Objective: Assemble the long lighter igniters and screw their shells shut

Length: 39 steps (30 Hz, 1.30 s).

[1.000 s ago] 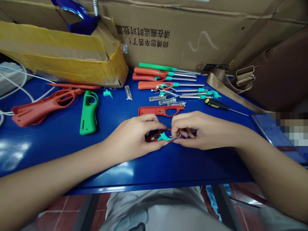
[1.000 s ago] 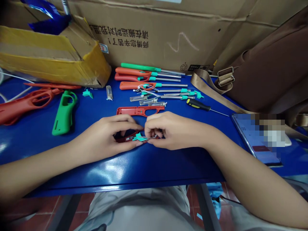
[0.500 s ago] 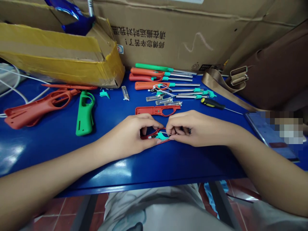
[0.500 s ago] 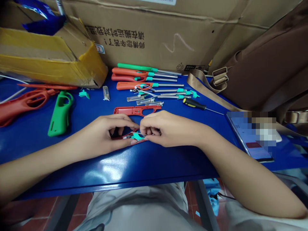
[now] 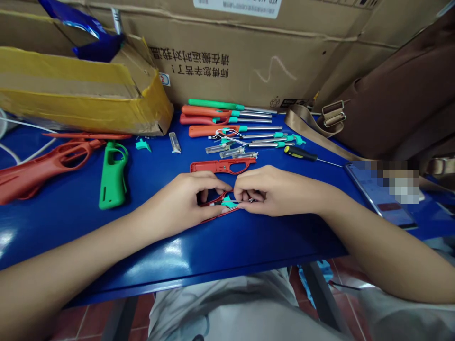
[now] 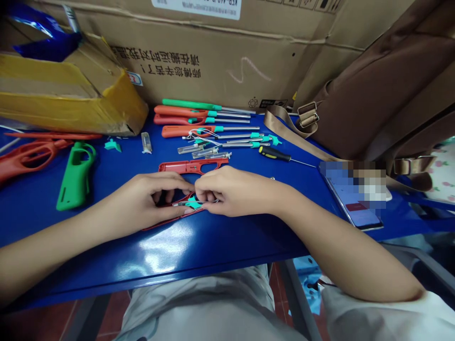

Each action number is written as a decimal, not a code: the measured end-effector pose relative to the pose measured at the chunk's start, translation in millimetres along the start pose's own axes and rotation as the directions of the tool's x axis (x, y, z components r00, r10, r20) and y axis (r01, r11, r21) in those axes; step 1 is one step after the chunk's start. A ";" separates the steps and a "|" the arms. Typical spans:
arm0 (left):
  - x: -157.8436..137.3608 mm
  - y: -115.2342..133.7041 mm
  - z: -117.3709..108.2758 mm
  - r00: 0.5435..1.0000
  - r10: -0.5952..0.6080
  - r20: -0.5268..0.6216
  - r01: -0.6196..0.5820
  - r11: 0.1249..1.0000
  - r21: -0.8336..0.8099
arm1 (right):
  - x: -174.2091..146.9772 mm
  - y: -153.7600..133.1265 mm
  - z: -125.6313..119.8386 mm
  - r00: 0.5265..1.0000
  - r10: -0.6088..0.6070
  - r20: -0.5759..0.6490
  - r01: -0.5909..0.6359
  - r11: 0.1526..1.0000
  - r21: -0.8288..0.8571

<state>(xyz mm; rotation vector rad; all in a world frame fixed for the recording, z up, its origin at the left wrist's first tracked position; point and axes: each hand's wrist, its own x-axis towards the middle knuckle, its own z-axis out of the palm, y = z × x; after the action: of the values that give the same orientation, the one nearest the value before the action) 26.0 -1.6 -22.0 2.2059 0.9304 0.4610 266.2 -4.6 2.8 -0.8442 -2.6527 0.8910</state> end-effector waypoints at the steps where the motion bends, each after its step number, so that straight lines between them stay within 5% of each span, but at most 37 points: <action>1: 0.2 0.4 -1.0 1.000 -0.006 0.012 0.006 1.000 -0.004 | 0.1 0.3 0.1 1.000 0.001 0.001 -0.001 1.000 0.004; 39: -1.8 -4.4 -7.4 0.987 0.130 0.094 -0.134 0.990 0.039 | -5.2 -5.5 -6.0 0.996 0.014 0.083 0.005 0.973 -0.230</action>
<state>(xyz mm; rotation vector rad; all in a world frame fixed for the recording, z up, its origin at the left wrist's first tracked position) 18.5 2.7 -20.0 2.3189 0.7568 0.4004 270.1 -8.3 10.8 -0.8806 -2.8685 0.6407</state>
